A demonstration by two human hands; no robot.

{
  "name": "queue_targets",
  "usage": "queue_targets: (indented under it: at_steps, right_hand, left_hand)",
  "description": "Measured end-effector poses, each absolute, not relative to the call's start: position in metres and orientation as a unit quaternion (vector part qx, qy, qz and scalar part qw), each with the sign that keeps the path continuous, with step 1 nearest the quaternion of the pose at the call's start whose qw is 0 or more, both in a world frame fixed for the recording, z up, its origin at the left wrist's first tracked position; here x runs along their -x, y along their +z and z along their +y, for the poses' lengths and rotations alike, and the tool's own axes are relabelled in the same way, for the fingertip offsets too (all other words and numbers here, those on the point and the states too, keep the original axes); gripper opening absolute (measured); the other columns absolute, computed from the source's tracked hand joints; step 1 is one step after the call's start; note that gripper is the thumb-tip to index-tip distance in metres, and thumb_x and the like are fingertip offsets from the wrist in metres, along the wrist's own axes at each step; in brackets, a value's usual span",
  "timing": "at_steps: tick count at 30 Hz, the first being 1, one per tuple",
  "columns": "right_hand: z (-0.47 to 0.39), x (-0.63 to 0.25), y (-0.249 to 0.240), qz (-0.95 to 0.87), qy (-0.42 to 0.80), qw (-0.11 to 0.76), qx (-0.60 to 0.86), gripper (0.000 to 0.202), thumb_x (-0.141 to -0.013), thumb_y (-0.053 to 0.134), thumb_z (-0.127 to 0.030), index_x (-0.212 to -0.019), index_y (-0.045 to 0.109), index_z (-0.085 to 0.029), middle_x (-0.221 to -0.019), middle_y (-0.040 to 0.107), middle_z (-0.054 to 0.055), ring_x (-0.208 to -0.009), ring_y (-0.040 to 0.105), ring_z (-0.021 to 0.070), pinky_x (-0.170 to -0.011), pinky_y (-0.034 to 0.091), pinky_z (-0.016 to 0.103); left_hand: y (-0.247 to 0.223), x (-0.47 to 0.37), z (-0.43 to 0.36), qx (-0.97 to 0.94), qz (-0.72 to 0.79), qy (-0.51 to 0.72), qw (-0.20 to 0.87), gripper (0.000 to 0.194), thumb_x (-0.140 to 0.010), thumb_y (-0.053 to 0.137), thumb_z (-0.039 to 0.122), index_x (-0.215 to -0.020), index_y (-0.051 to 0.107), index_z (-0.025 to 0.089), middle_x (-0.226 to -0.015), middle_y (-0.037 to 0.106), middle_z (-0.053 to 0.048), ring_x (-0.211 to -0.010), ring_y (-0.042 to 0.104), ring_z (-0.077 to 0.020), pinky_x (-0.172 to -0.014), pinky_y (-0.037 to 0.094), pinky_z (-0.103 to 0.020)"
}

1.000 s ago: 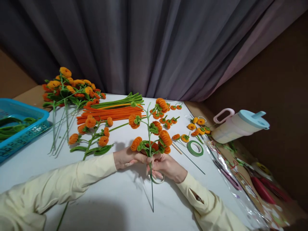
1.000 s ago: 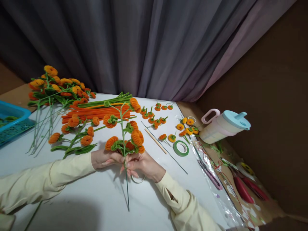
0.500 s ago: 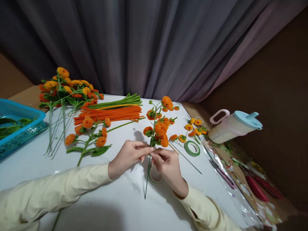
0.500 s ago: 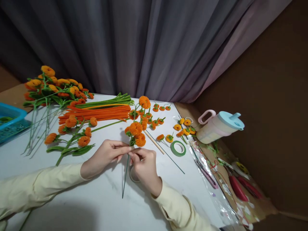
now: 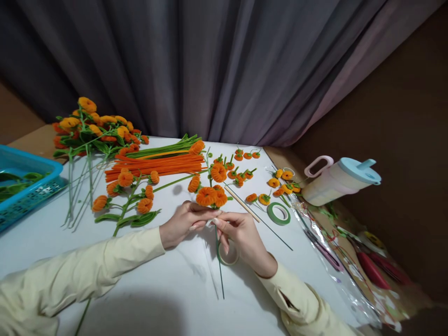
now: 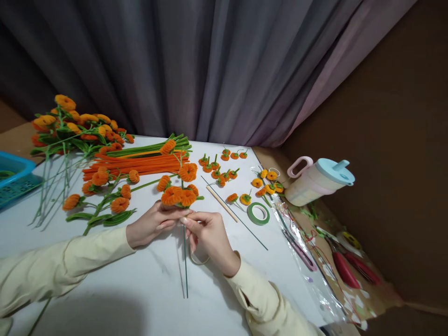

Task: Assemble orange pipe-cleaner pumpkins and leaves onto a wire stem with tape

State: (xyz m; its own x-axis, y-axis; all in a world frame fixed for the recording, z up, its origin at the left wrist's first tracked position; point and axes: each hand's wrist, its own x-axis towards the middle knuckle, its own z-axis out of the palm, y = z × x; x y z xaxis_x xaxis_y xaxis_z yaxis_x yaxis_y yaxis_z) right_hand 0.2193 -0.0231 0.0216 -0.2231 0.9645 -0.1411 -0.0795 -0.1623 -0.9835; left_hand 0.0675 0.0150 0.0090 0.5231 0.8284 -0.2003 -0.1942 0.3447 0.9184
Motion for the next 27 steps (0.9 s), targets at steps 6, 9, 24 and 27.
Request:
queue_targets:
  at_steps: [6, 9, 24, 27]
  right_hand:
    - [-0.021, -0.216, 0.013, -0.398, 0.779, 0.384, 0.296, 0.029, -0.070, 0.071, -0.033, -0.057, 0.061, -0.009, -0.042, 0.055, -0.002, -0.024, 0.038, 0.0033, -0.030, 0.025, 0.017]
    - [-0.023, -0.213, 0.012, -0.399, 0.763, 0.407, 0.305, 0.028, -0.067, 0.073, -0.032, -0.056, 0.061, -0.009, -0.043, 0.057, -0.001, -0.024, 0.039, 0.0028, -0.029, 0.023, 0.015]
    - [-0.029, -0.209, 0.016, -0.413, 0.711, 0.443, 0.358, 0.026, -0.069, 0.072, -0.027, -0.056, 0.056, -0.011, -0.044, 0.057, -0.002, -0.024, 0.040, 0.0028, -0.028, 0.021, 0.014]
    - [-0.024, -0.212, 0.014, -0.394, 0.776, 0.391, 0.299, 0.022, -0.069, 0.071, -0.025, -0.058, 0.060, -0.010, -0.044, 0.058, -0.002, -0.024, 0.039, 0.0022, -0.028, 0.021, 0.015]
  left_hand:
    - [0.013, -0.065, 0.014, -0.440, 0.295, 0.302, 0.792, 0.027, -0.062, 0.074, 0.034, -0.057, 0.058, 0.013, -0.034, 0.026, 0.011, -0.033, 0.016, -0.0006, -0.039, 0.009, -0.024]
    - [0.015, -0.065, 0.015, -0.450, 0.284, 0.271, 0.802, 0.031, -0.058, 0.076, 0.034, -0.056, 0.055, 0.013, -0.037, 0.032, 0.010, -0.033, 0.016, 0.0004, -0.038, 0.007, -0.023]
    - [0.003, -0.062, 0.019, -0.379, 0.269, 0.255, 0.848, 0.038, -0.063, 0.067, 0.030, -0.045, 0.036, 0.017, -0.030, 0.019, 0.011, -0.031, 0.012, -0.0009, -0.036, 0.016, -0.017]
    - [0.002, -0.060, 0.020, -0.392, 0.262, 0.225, 0.853, 0.033, -0.057, 0.069, 0.029, -0.047, 0.040, 0.016, -0.030, 0.018, 0.012, -0.031, 0.012, -0.0006, -0.036, 0.019, -0.018]
